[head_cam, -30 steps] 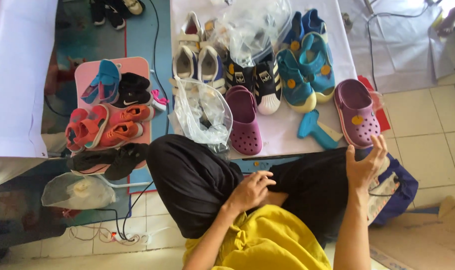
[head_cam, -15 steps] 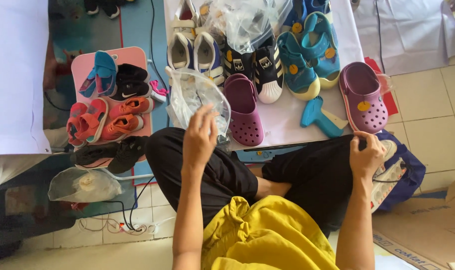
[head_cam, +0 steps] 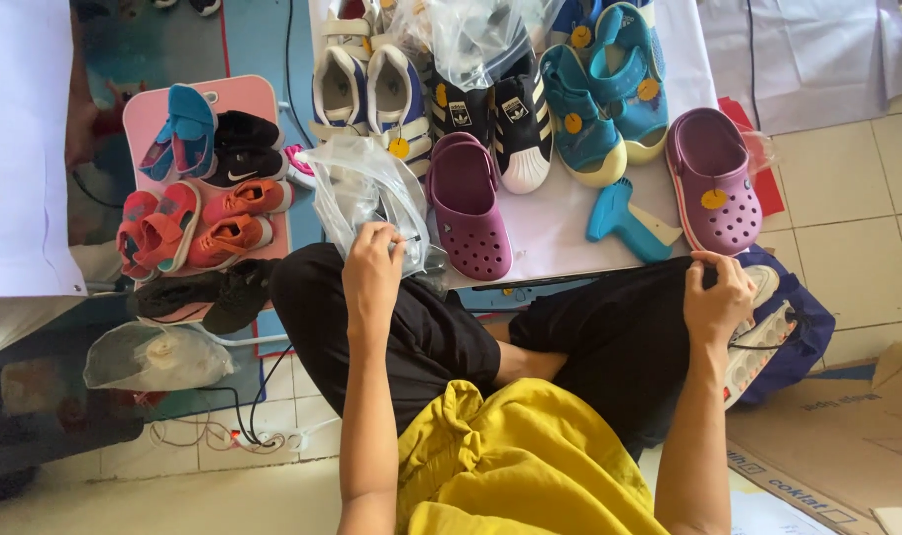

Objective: The person sits on the floor and attaches a small yellow charm to a purple clog-style shoe using a needle and thread. They then pick up a plastic bag containing a black shoe and begin to open it.

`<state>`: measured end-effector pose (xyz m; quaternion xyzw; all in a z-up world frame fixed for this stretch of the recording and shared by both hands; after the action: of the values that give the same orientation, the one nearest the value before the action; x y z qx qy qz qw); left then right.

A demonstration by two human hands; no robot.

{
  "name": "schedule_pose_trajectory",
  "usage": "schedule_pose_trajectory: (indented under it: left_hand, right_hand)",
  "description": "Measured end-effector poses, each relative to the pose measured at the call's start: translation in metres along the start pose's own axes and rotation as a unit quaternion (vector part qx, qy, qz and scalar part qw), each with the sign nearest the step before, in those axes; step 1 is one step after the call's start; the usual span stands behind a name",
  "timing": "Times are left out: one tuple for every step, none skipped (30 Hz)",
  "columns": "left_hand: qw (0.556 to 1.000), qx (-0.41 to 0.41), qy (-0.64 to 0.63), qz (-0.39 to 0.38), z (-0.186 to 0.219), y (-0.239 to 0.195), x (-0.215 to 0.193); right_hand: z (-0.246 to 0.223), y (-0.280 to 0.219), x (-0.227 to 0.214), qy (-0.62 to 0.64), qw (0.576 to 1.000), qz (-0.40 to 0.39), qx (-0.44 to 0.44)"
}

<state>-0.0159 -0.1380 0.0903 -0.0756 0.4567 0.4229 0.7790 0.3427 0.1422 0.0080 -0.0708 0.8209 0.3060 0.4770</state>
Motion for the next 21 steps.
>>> schedule_pose_trajectory:
  left_hand:
    - [1.000, 0.008, -0.017, 0.012, 0.003, 0.000, -0.003]
    - [1.000, 0.010, -0.017, 0.012, 0.008, 0.002, -0.010]
    - [0.998, -0.009, -0.044, 0.040, 0.012, 0.004, -0.018]
    - [0.995, -0.028, -0.071, 0.068, 0.016, 0.004, -0.026]
    - [0.995, -0.028, -0.071, 0.066, 0.022, 0.007, -0.031]
    - [0.988, -0.027, -0.110, 0.109, 0.026, 0.009, -0.039]
    - [0.977, -0.026, -0.149, 0.153, 0.029, 0.011, -0.048]
    - [0.977, -0.026, -0.148, 0.154, 0.028, 0.010, -0.051]
    - [0.969, -0.036, -0.180, 0.166, 0.026, 0.010, -0.055]
    - [0.959, -0.046, -0.214, 0.178, 0.024, 0.009, -0.057]
    - [0.959, -0.046, -0.214, 0.178, 0.026, 0.010, -0.060]
    - [0.954, -0.027, -0.231, 0.191, 0.029, 0.010, -0.064]
    - [0.947, -0.009, -0.248, 0.204, 0.032, 0.011, -0.067]
    - [0.947, -0.009, -0.248, 0.203, 0.032, 0.011, -0.067]
    - [0.943, 0.004, -0.255, 0.214, 0.032, 0.011, -0.068]
    - [0.938, 0.016, -0.263, 0.226, 0.032, 0.010, -0.069]
    - [0.938, 0.015, -0.263, 0.226, 0.031, 0.010, -0.069]
    - [0.932, 0.024, -0.275, 0.234, 0.030, 0.009, -0.070]
    - [0.926, 0.033, -0.286, 0.243, 0.030, 0.008, -0.071]
    - [0.926, 0.032, -0.287, 0.243, 0.031, 0.007, -0.071]
    - [0.921, 0.044, -0.297, 0.249, 0.032, 0.006, -0.072]
  right_hand:
    - [0.001, -0.001, 0.000, -0.003, 1.000, 0.002, 0.005]
    - [0.010, -0.002, 0.008, -0.003, 1.000, 0.003, 0.006]
    - [0.020, -0.004, 0.015, -0.023, 1.000, 0.019, 0.006]
    - [0.030, -0.006, 0.021, -0.042, 0.999, 0.034, 0.005]
    - [0.033, -0.007, 0.021, -0.043, 0.998, 0.034, 0.006]
    - [0.035, -0.007, 0.023, -0.042, 0.999, 0.034, 0.005]
    - [0.036, -0.008, 0.024, -0.041, 0.999, 0.035, 0.003]
    - [0.036, -0.007, 0.024, -0.040, 0.999, 0.035, 0.003]
    - [0.035, -0.007, 0.024, -0.039, 0.999, 0.037, 0.002]
    - [0.036, -0.007, 0.023, -0.039, 0.998, 0.040, 0.002]
    - [0.035, -0.007, 0.024, -0.039, 0.998, 0.040, 0.002]
    - [0.035, -0.007, 0.024, -0.034, 0.999, 0.040, 0.005]
    - [0.035, -0.007, 0.024, -0.030, 0.999, 0.039, 0.007]
    - [0.034, -0.007, 0.023, -0.030, 0.999, 0.038, 0.008]
    - [0.033, -0.008, 0.022, -0.026, 0.999, 0.035, 0.009]
    - [0.033, -0.007, 0.021, -0.022, 0.999, 0.032, 0.009]
    - [0.032, -0.007, 0.021, -0.022, 0.999, 0.031, 0.009]
    - [0.032, -0.007, 0.021, -0.021, 0.999, 0.032, 0.008]
    - [0.032, -0.007, 0.021, -0.021, 0.999, 0.033, 0.008]
    - [0.033, -0.007, 0.022, -0.021, 0.999, 0.032, 0.007]
    - [0.034, -0.007, 0.024, -0.024, 0.999, 0.035, 0.008]
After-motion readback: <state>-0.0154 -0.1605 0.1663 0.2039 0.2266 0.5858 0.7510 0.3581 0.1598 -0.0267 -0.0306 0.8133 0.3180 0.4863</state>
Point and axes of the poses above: each hand's wrist, its own y-axis towards the middle knuckle, its own x-axis out of the palm, z = x × y, the point moved 3 cm from there along y, towards the middle knuckle, and after that the axes turned 7 degrees about -y, right-handed, at the moved point
